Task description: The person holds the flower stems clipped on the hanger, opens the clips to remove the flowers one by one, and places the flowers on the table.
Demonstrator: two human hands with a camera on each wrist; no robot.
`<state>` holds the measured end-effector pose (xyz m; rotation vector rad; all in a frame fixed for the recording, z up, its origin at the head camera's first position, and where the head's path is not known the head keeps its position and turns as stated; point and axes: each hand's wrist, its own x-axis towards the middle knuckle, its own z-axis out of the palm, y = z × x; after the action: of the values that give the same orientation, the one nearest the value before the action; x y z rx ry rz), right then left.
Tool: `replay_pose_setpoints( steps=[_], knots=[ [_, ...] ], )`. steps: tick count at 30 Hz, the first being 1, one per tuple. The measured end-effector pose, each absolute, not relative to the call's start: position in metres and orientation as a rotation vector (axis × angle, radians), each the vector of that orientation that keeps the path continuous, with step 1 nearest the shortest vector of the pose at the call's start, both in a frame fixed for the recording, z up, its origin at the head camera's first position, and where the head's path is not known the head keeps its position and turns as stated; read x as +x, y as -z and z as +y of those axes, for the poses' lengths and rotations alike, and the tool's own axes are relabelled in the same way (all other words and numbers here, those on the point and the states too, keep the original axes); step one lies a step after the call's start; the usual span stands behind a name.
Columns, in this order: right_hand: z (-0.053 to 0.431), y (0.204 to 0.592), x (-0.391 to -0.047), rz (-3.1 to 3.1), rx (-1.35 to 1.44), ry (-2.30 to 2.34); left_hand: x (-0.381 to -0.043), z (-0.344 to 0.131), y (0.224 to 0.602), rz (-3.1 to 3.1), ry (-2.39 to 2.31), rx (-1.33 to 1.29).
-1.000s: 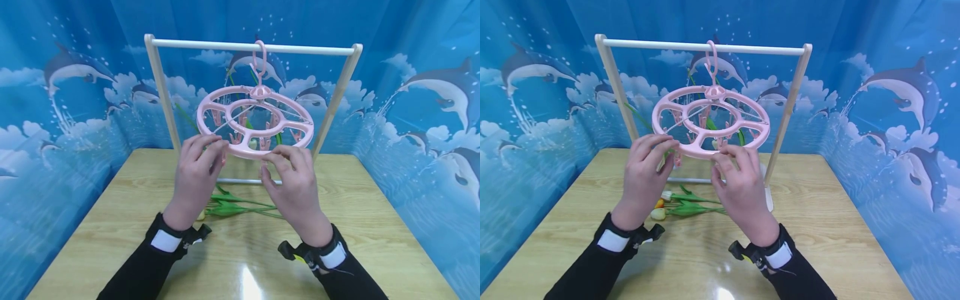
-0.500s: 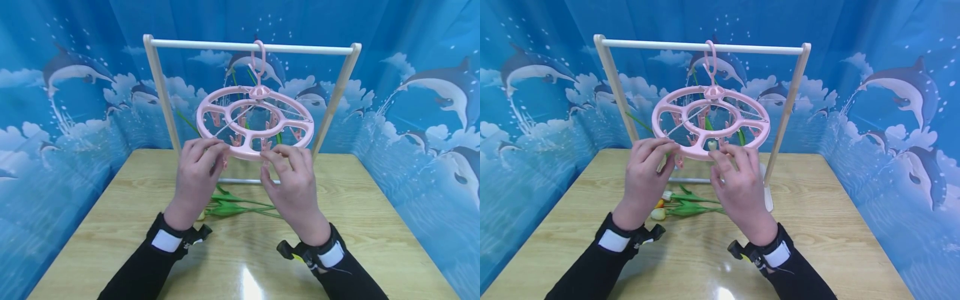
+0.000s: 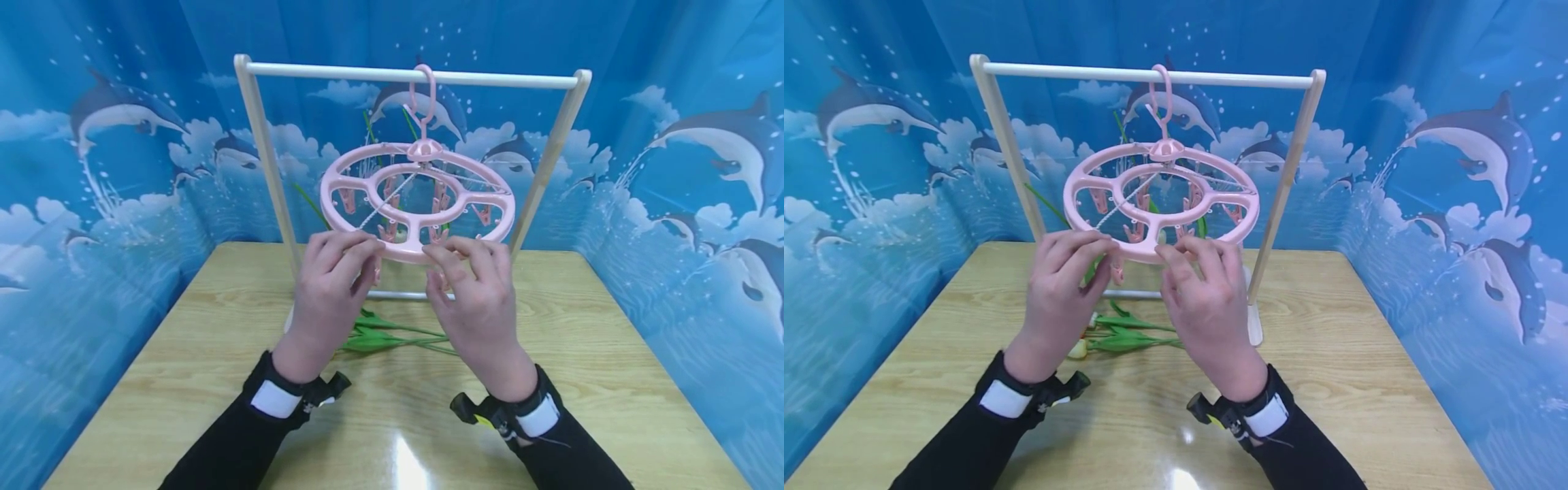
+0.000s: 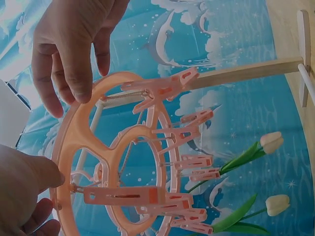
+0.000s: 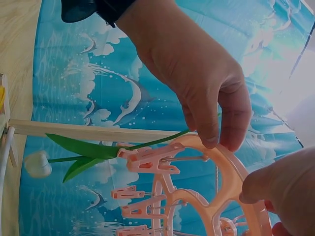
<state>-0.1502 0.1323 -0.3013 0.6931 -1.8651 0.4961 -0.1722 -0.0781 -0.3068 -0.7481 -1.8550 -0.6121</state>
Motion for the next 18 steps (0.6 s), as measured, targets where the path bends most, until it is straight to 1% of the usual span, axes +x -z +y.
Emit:
replay_pose_setpoints(
  steps=[18],
  knots=[
    [0.1338,0.3052,-0.1579,-1.881,0.644,-0.442,-0.1712,-0.0718,0.3114,-1.908,0.63,-0.806]
  ],
)
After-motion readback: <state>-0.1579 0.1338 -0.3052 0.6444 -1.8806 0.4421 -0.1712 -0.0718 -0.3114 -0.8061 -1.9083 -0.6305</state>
